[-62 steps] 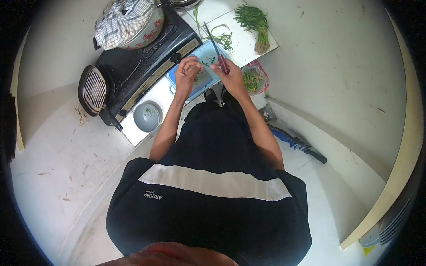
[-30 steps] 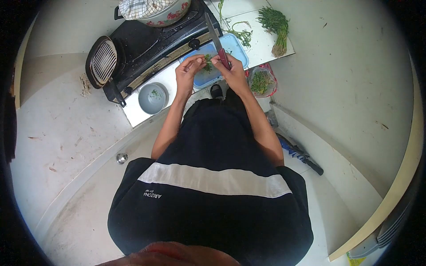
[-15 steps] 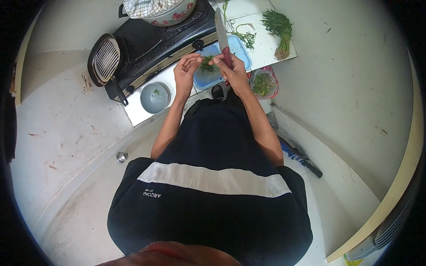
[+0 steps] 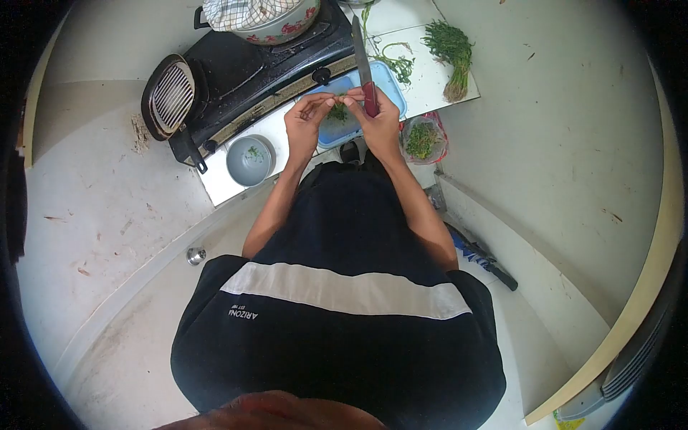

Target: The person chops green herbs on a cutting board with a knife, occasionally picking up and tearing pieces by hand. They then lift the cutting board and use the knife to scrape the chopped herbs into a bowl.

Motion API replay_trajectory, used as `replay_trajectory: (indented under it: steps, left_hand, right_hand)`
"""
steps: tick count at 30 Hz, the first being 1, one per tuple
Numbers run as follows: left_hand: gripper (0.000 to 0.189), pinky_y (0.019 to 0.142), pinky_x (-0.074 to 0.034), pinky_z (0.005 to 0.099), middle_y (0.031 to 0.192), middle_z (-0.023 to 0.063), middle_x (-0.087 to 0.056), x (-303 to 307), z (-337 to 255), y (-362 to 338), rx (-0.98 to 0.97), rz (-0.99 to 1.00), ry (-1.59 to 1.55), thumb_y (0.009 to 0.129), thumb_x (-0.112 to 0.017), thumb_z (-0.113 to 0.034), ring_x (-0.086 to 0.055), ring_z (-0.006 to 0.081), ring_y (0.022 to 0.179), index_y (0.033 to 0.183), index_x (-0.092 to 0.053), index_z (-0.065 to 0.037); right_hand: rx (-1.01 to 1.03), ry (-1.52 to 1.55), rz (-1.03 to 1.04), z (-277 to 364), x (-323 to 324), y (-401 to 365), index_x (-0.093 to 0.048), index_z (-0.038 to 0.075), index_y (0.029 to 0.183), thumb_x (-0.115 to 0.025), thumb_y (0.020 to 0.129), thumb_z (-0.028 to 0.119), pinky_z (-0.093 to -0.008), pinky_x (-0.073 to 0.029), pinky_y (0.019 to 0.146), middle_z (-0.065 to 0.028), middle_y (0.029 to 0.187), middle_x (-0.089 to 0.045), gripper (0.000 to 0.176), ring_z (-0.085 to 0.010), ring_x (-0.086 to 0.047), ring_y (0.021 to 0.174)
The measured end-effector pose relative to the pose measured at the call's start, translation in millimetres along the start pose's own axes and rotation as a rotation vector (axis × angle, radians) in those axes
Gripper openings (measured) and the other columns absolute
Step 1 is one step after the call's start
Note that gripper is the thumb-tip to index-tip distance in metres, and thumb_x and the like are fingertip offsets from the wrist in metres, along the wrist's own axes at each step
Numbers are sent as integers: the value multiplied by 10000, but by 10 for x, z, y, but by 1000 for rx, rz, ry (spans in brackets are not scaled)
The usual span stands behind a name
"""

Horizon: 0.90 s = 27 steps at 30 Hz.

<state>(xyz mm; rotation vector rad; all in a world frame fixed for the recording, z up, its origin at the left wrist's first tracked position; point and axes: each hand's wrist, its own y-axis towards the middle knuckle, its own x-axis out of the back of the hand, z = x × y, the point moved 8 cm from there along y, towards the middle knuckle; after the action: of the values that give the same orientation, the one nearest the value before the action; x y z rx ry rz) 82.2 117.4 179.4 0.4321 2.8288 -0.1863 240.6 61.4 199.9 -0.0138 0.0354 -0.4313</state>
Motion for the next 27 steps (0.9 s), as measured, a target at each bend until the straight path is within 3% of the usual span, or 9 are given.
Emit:
replay_trajectory:
  steps: [7,16,19,21,24,27]
  left_hand:
    - [159,995,-490,314,1123,86,-704,-5,46,16,-27,27,-30,932,-747,-23,-634,154,1092,1088,-730,3]
    - [199,1004,-488,322,1177,95,-684,46,86,38,8,75,5,931,-747,-31,-639,177,1117,1126,-741,3]
    - [212,1011,-485,323,1188,93,-679,55,102,88,74,198,-44,932,-748,-40,-638,180,1127,1140,-741,1]
    - [214,1020,-480,331,1198,88,-669,106,108,120,95,266,6,928,-749,-37,-628,182,1153,1140,-745,-10]
    - [210,1019,-476,340,1216,86,-661,129,58,115,23,331,43,929,-744,-37,-614,182,1173,1138,-750,-21]
    - [162,1024,-462,336,1231,86,-655,144,4,99,52,365,54,932,-738,-41,-602,181,1185,1093,-751,-28]
  right_hand:
    - [-14,-18,-45,54,-59,-32,-696,-25,1107,-776,942,111,-270,-541,859,-60,986,-750,229,-103,-682,915]
    - [-338,47,29,-225,-54,-82,-701,12,1173,-799,927,138,-255,-521,807,-19,937,-745,293,-79,-656,885]
    - [-298,61,86,-187,-98,-68,-694,20,1197,-810,919,157,-223,-505,698,-12,917,-749,331,-52,-628,769]
    - [-185,88,128,-85,-142,-49,-688,22,1211,-818,913,175,-200,-430,550,-7,902,-751,359,-18,-552,629]
    - [-157,99,152,-87,-181,-60,-694,25,1205,-816,916,185,-201,-339,470,1,878,-749,352,5,-480,562]
    - [-261,60,197,-164,-205,-92,-707,24,1188,-808,924,190,-209,-341,478,-1,871,-748,328,-3,-486,566]
